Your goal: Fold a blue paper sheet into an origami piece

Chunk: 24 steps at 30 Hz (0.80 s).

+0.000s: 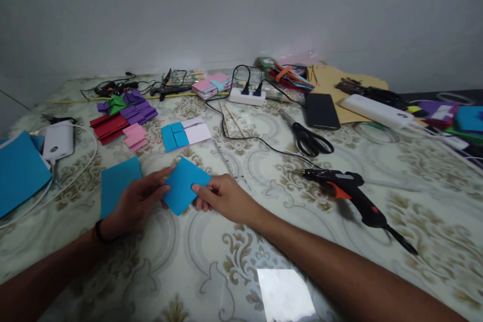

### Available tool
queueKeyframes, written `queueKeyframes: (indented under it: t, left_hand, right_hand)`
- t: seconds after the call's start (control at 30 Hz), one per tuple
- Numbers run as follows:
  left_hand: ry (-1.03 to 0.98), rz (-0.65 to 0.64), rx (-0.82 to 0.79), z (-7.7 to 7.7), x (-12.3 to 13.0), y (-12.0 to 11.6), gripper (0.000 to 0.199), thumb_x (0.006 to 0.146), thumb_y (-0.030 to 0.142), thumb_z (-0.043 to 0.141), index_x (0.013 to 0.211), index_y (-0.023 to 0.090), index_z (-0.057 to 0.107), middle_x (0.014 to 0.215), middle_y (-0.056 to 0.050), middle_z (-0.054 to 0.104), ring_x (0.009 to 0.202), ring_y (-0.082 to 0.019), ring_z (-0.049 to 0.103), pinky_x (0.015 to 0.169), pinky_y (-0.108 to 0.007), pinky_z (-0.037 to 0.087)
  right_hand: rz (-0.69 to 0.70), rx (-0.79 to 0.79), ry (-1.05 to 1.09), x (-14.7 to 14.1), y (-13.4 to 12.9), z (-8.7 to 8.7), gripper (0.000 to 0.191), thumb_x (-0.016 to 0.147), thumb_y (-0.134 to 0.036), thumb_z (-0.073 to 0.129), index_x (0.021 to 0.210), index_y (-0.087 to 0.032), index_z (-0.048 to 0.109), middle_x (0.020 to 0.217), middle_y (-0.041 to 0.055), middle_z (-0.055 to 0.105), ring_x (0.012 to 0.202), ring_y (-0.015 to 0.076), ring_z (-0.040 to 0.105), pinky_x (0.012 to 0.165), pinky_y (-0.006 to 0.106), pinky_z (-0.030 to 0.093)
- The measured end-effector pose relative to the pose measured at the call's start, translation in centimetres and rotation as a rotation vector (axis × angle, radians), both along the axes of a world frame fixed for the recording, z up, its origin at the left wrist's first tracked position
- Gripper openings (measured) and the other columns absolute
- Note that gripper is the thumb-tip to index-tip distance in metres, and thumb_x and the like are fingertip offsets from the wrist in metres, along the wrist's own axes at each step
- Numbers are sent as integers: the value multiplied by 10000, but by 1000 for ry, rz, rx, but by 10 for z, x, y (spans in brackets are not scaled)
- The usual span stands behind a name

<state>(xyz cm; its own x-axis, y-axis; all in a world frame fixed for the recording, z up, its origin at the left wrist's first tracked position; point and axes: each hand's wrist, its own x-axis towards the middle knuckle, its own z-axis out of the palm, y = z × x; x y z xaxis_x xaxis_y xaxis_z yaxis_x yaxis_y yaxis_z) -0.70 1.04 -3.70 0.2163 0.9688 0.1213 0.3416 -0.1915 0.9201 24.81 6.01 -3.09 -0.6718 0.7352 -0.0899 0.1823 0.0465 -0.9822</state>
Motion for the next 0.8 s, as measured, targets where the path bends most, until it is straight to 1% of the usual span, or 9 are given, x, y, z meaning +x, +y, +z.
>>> queueKeyframes:
  t: [0.07, 0.17, 0.33, 0.4, 0.5, 0.67, 0.8]
  left_hand:
    - [-14, 0, 4, 1, 1, -1, 499, 1035, 364, 657, 1515, 230, 631, 963, -32, 799, 626, -101, 693, 595, -180, 594]
    - [-31, -1, -15, 4, 3, -1, 498, 1030, 376, 662, 1507, 234, 640, 1057, -57, 816, 631, -106, 715, 612, -190, 615]
    - [-44, 11, 1, 6, 4, -1, 485, 1021, 351, 669, 1482, 200, 661, 897, -20, 798, 602, -102, 703, 582, -177, 606]
    - [-52, 1, 10, 7, 4, -1, 487, 1019, 348, 673, 1485, 208, 659, 920, -23, 802, 604, -104, 710, 588, -184, 612]
    - [-44, -10, -18, 7, 4, -2, 500, 1023, 361, 667, 1502, 219, 645, 978, -35, 813, 624, -118, 712, 598, -207, 624]
    - [-59, -45, -69, 6, 5, -2, 553, 1023, 392, 661, 1537, 198, 607, 1012, -51, 820, 639, -125, 715, 622, -224, 637]
    - [-37, -20, -61, 7, 5, -2, 536, 1031, 381, 647, 1537, 209, 609, 1023, -47, 812, 645, -122, 705, 626, -226, 633]
  right_hand:
    - [13, 7, -9, 0, 0, 0, 669, 976, -710, 578, 728, -123, 784, 645, 60, 721, 575, 98, 603, 595, 216, 477]
    - [18, 26, -37, 0, 0, 0, 678, 1002, -685, 548, 726, -118, 799, 611, 52, 702, 558, 92, 587, 597, 212, 470]
    - [20, 31, -43, 0, 0, 0, 693, 1008, -687, 535, 724, -116, 806, 605, 55, 701, 557, 93, 596, 593, 211, 463]
    - [38, 24, -30, 1, 0, 1, 684, 991, -701, 559, 748, -113, 811, 643, 65, 728, 580, 98, 614, 600, 211, 469]
    - [62, 18, -33, 2, 0, 2, 716, 966, -753, 557, 762, -119, 818, 675, 75, 750, 598, 106, 630, 614, 216, 480]
    - [54, 43, -47, 1, 0, 2, 763, 976, -784, 504, 725, -134, 817, 639, 64, 738, 578, 104, 620, 616, 219, 484]
    - [60, 67, -64, 2, 0, 1, 777, 994, -778, 474, 737, -136, 828, 627, 60, 729, 572, 100, 624, 606, 213, 478]
